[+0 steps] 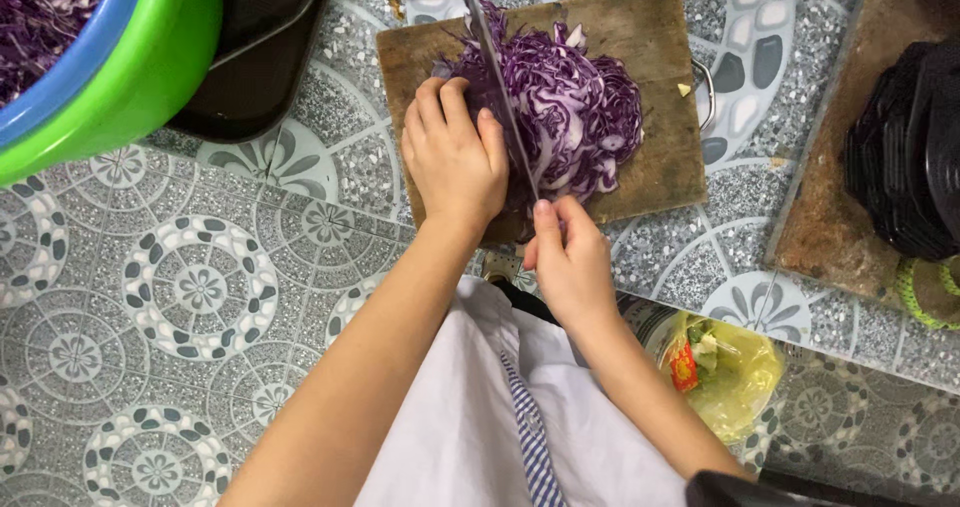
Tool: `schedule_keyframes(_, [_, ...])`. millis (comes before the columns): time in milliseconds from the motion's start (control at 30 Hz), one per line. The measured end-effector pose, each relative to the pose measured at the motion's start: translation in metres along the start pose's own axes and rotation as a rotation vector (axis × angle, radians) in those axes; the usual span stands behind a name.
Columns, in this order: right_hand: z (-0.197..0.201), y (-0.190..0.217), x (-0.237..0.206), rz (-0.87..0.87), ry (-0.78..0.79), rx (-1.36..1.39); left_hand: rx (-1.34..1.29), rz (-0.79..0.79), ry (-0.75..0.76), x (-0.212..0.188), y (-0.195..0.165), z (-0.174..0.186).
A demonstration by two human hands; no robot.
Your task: The person slices a red cabbage into thin strips on a wooden cutting board using a knife. The sliced cabbage accumulates on the board while the person continues cutting.
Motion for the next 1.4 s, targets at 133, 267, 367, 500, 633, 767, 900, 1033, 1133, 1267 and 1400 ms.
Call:
schedule_keyframes(133, [-0.002,-0.015,0.001,-0.135,0.126,0.443,-0.012,-0.004,0.002,-0.001,0.001,0.001])
schedule_keyframes(267, [0.002,-0.025,-0.004,-0.251,0.213,0.548,-0.027,-0.022,-0.001,-0.001,0.001,0.002])
schedule_keyframes(367, [-0.001,-0.029,-0.008,-0.344,0.277,0.783,-0.028,-0.024,-0.004,0.0,0.001,0.002])
schedule_keyframes(500, [-0.004,-0.022,-0.008,-0.232,0.321,0.946,-0.032,-0.014,0.008,0.001,0.002,0.0])
schedule_keyframes(633, [-0.002,-0.02,-0.009,-0.337,0.285,0.855,-0.02,-0.023,-0.005,-0.001,0.002,0.0])
schedule_keyframes(767, [-0.005,-0.017,-0.009,-0.387,0.327,0.721,-0.01,-0.036,-0.007,0.0,0.002,0.001])
schedule_keyframes(900, [-0.012,-0.013,-0.006,-0.305,0.275,0.532,-0.02,-0.012,-0.002,0.001,0.003,0.0])
schedule_keyframes(1033, [-0.012,-0.003,-0.01,-0.176,0.304,0.425,-0.024,-0.017,0.005,0.0,0.003,0.0])
schedule_keyframes(1133, [-0.011,0.0,-0.011,-0.18,0.323,0.405,-0.024,-0.016,-0.002,0.0,0.004,0.001])
schedule_keyframes(1267, [-0.01,-0.002,-0.011,-0.203,0.344,0.37,-0.012,-0.036,0.003,0.0,0.003,0.001])
schedule_keyframes(1400, [-0.011,-0.002,-0.009,-0.214,0.366,0.387,-0.017,-0.043,0.055,-0.001,0.004,0.002])
Point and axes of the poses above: each hand's wrist, its own x-axis towards the middle knuckle, its own z-axis out of the back of the hand, y = z × x, the point moved 4 cm from there along x, towards the middle knuckle, and after that the axes turned 8 degrees about y, right-handed, at the moved point
